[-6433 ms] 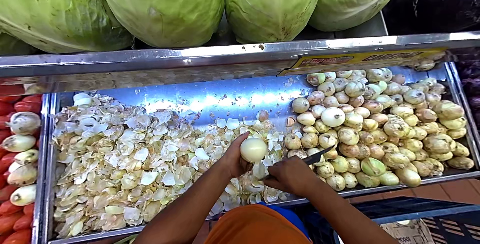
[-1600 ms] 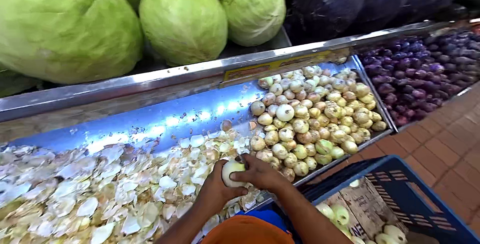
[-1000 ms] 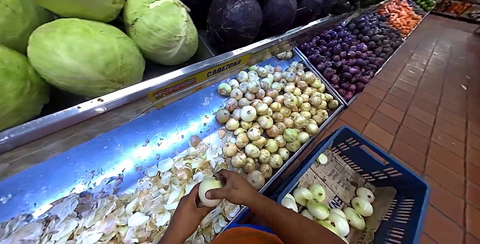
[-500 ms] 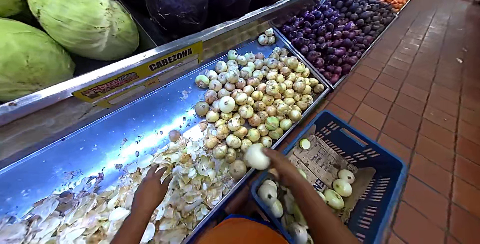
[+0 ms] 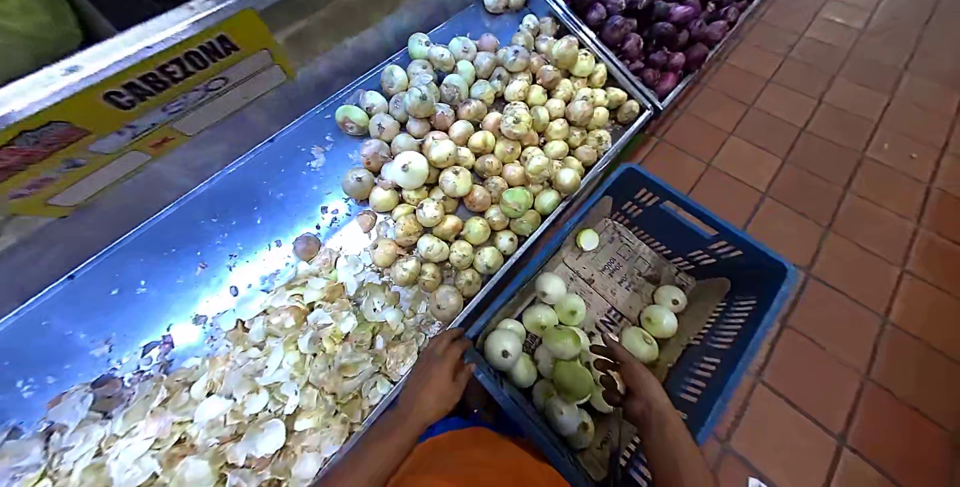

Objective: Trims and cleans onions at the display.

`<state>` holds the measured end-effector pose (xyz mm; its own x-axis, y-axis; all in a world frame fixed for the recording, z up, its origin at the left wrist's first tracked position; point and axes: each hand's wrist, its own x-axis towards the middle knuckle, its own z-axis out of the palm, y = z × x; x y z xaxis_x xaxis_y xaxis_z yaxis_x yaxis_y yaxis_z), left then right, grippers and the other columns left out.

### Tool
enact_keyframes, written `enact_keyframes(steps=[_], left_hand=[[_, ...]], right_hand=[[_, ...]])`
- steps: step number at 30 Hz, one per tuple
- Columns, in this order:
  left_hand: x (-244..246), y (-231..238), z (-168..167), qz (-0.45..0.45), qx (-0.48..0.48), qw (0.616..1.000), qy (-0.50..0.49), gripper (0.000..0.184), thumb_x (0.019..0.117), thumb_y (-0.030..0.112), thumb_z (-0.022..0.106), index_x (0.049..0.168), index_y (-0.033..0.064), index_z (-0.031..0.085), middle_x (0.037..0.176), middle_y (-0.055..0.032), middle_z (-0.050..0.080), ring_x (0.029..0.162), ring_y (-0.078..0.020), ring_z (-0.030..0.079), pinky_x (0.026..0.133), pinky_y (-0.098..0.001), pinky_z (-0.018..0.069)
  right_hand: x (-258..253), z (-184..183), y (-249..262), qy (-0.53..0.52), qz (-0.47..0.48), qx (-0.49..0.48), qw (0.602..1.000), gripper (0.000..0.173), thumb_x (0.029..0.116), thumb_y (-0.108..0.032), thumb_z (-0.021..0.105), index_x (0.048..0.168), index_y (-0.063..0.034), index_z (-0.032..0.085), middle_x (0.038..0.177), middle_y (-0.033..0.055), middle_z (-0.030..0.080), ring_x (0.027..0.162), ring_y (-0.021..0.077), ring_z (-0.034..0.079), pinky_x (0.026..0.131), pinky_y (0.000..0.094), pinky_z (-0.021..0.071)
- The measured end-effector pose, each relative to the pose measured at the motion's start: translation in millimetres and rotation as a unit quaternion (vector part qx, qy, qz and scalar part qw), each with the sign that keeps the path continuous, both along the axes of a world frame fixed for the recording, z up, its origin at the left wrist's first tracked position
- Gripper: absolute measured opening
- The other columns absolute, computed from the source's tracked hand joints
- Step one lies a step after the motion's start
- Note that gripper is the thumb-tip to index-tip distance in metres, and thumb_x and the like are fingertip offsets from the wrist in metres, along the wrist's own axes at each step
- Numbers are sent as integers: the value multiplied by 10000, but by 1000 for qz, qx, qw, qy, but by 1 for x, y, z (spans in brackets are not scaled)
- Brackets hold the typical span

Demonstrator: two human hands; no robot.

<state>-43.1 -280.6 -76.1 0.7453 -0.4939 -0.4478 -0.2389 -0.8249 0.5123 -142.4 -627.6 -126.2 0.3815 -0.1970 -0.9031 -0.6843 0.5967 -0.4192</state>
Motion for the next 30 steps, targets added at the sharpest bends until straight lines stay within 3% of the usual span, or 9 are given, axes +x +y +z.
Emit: enact_keyframes(steps=[3, 7, 10, 13, 15, 19, 22, 27, 30], left_hand=[[-11, -15, -17, -115, -14, 987, -111, 384, 1015, 384, 554, 1299, 158, 676, 1562, -90, 467, 1493, -305, 355, 1222, -595, 233], [-9, -30, -6, -148, -95, 984, 37, 417, 1060, 400, 517, 1353, 132, 641, 1431, -78, 594, 1339, -221, 549, 1157, -443, 415], [9, -47, 28, -74, -177, 953, 233, 581, 1032, 398, 597, 1492, 65, 472, 1284, -126, 666, 1079, -247, 691, 990, -464, 552], [33, -53, 46, 32, -247, 934, 256, 736, 978, 463, 660, 1540, 78, 383, 1219, -150, 672, 978, -262, 704, 904, -485, 583], [47, -43, 42, 113, -259, 934, 220, 699, 977, 483, 652, 1509, 85, 434, 1223, -157, 668, 974, -245, 695, 918, -466, 573], [70, 2, 23, 238, -280, 913, 176, 361, 1057, 346, 538, 1234, 47, 636, 999, -95, 714, 827, -174, 707, 802, -388, 606], [86, 42, 12, 275, -253, 911, 177, 353, 1077, 334, 484, 1213, 48, 639, 899, -91, 687, 760, -192, 672, 767, -415, 582], [128, 124, -31, 370, -43, 920, 122, 556, 1104, 478, 324, 1221, 63, 675, 1103, -184, 701, 1042, -337, 683, 960, -577, 523], [150, 167, -49, 406, 55, 912, 10, 447, 1083, 373, 453, 1357, 63, 623, 1418, -197, 565, 1315, -387, 542, 1094, -595, 436]], right_hand=[[2, 8, -2, -5, -64, 4, 998, 387, 1050, -478, 514, 1118, -119, 641, 657, -18, 534, 403, 66, 374, 356, 224, 340], [29, 37, 17, -7, -121, -31, 992, 383, 1041, -479, 541, 1038, -108, 641, 613, -18, 495, 391, 77, 375, 350, 232, 348], [66, 64, 60, -12, -30, -74, 997, 543, 1056, -573, 454, 1074, -67, 650, 693, 39, 568, 456, 124, 453, 406, 279, 398], [121, 85, 115, -68, 130, -129, 981, 621, 1098, -545, 338, 1123, -13, 656, 800, 100, 646, 603, 183, 593, 523, 352, 509], [148, 91, 152, -109, 183, -140, 967, 514, 1116, -442, 372, 1117, -13, 655, 865, 111, 657, 736, 200, 637, 664, 385, 550], [186, 101, 193, -147, 249, -99, 952, 248, 1096, -218, 500, 1196, -28, 623, 927, 112, 681, 772, 195, 671, 688, 363, 583], [199, 98, 205, -163, 298, -74, 938, 256, 1108, -205, 461, 1197, -8, 598, 914, 156, 694, 713, 266, 699, 628, 429, 616], [204, 82, 169, -136, 256, -154, 945, 311, 1114, -231, 440, 1274, -1, 576, 951, 183, 717, 672, 297, 706, 595, 477, 617], [191, 63, 123, -101, 219, -197, 950, 329, 1113, -249, 429, 1304, -10, 551, 923, 154, 700, 613, 254, 668, 526, 438, 588]])
